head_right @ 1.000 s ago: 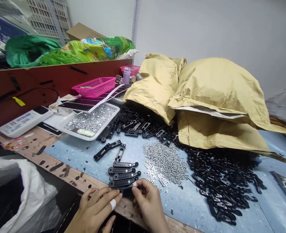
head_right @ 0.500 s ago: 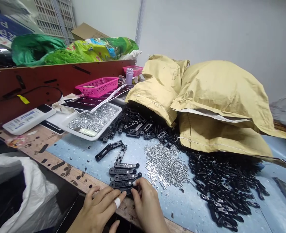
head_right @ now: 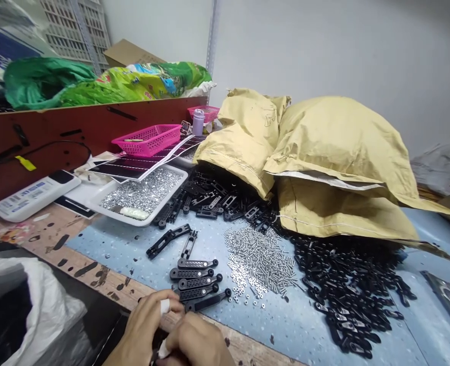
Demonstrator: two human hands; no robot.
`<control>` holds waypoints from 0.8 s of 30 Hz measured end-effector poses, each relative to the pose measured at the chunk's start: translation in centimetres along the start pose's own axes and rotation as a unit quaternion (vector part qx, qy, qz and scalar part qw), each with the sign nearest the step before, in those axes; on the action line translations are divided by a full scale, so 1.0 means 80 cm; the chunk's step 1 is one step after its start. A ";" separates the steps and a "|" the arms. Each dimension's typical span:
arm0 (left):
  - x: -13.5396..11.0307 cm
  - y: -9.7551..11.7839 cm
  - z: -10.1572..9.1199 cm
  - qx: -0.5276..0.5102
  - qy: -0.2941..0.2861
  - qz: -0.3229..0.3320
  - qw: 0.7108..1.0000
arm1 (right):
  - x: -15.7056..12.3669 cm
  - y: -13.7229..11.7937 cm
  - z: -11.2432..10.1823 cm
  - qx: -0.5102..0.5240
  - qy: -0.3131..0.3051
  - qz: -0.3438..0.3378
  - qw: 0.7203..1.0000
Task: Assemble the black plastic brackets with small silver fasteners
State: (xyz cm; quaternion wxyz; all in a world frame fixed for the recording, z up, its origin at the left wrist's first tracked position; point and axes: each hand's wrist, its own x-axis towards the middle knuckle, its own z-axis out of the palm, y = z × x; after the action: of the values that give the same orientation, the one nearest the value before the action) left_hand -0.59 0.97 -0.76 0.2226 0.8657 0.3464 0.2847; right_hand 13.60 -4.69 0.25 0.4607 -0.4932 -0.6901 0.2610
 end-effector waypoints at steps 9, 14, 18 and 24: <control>-0.009 -0.027 -0.024 0.084 0.056 0.051 0.994 | 0.015 0.006 -0.029 0.179 0.182 0.261 0.931; -0.010 -0.036 -0.006 0.172 0.039 0.132 0.976 | 0.018 0.027 -0.019 0.165 0.183 0.287 0.926; -0.011 -0.037 -0.002 0.174 0.041 0.134 0.975 | 0.020 0.034 -0.017 0.074 0.151 0.303 0.938; -0.010 -0.038 -0.006 0.173 0.039 0.139 0.974 | 0.021 0.039 -0.016 0.078 0.151 0.330 0.929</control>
State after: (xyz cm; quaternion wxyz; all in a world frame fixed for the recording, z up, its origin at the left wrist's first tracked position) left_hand -2.83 2.47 -2.46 0.0139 0.9190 0.2748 0.2826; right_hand 16.01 -2.04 -1.09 0.4846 -0.6887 -0.3885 0.3740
